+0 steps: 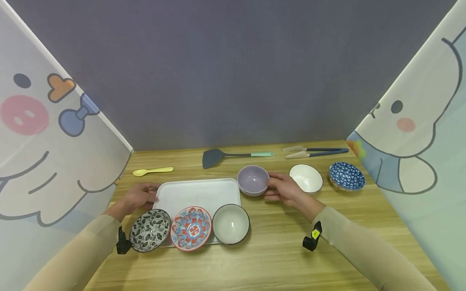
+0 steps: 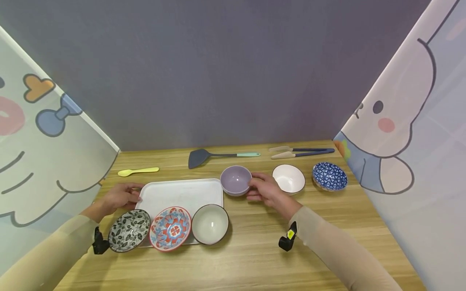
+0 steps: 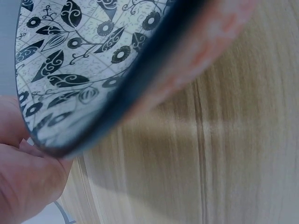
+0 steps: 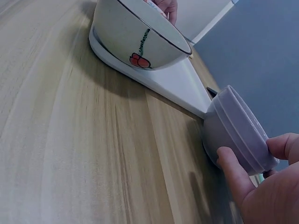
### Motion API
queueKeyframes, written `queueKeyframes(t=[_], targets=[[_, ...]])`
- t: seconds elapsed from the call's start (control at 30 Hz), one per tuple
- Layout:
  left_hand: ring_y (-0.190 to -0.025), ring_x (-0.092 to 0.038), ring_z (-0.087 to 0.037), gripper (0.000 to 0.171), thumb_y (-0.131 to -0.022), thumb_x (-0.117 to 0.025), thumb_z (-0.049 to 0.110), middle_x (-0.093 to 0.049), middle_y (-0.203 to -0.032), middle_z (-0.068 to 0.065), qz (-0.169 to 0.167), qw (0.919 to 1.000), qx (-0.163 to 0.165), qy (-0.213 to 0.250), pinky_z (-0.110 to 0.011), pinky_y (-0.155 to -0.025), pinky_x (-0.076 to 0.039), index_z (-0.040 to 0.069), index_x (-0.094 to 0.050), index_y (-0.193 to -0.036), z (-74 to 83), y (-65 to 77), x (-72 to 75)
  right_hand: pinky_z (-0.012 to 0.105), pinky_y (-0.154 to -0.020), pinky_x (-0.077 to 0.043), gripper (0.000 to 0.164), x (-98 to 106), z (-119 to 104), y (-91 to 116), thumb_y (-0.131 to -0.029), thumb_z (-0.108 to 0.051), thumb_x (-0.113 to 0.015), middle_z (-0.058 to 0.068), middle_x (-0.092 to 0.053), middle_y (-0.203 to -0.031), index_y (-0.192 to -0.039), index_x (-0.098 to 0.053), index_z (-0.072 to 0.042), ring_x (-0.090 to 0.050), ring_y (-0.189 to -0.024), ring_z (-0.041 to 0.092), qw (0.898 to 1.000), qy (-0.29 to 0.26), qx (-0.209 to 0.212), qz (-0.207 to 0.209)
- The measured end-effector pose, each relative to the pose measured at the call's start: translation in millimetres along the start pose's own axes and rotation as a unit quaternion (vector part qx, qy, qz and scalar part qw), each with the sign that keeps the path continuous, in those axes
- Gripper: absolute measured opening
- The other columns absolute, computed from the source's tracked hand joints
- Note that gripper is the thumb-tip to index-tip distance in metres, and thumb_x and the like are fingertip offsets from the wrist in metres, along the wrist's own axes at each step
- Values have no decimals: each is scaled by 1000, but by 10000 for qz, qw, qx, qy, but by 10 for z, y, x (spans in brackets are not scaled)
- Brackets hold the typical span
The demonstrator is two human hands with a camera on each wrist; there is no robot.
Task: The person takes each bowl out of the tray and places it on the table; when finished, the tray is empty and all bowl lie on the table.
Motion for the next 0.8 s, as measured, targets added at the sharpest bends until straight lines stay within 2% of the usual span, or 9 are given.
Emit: queueKeyframes(t=[0.17, 0.43, 0.57, 0.8], targets=[[-95, -70, -25, 60, -94, -66, -4, -61, -120, -29, -8, 10000, -10, 19, -43, -82, -63, -12, -42, -148, -4, -15, -3, 52, -88, -60, 62, 12, 49, -20, -99, -4, -57, 20, -70, -112, -157, -36, -2, -75, -85, 24, 9999, -130, -45, 35], [-94, -71, -25, 61, -95, -65, -5, -63, -118, -27, -51, 9999, 30, 96, -43, -81, -64, -12, -40, -150, -53, -22, 0, 51, -83, -62, 64, 6, 98, -17, -100, -7, -58, 14, -74, -108, -159, -35, -5, -75, -89, 24, 9997, -187, -109, -85], [-94, -71, -25, 60, -95, -64, -4, -64, -118, -27, -77, 9999, 32, 127, -43, -80, -64, -11, -40, -150, -62, -21, 1, 49, -84, -62, 62, 24, 122, -25, -99, -9, -62, 16, -73, -115, -157, -39, -9, -75, -92, 25, 9997, -176, -155, -11], [-95, -70, -25, 61, -96, -66, -3, -62, -120, -27, -87, 9999, 23, 136, -42, -82, -63, -11, -40, -151, -52, -30, 4, 49, -85, -62, 60, 44, 101, 3, -103, -13, -61, 26, -63, -135, -157, -38, -5, -74, -99, 23, 9999, 31, 102, 11]])
Point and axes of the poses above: each hand's wrist, its own y-axis away from the middle knuckle, its own x-axis out of the back of the hand, z = x × y, the point moved 10 cm from there along -y, towards the middle knuckle
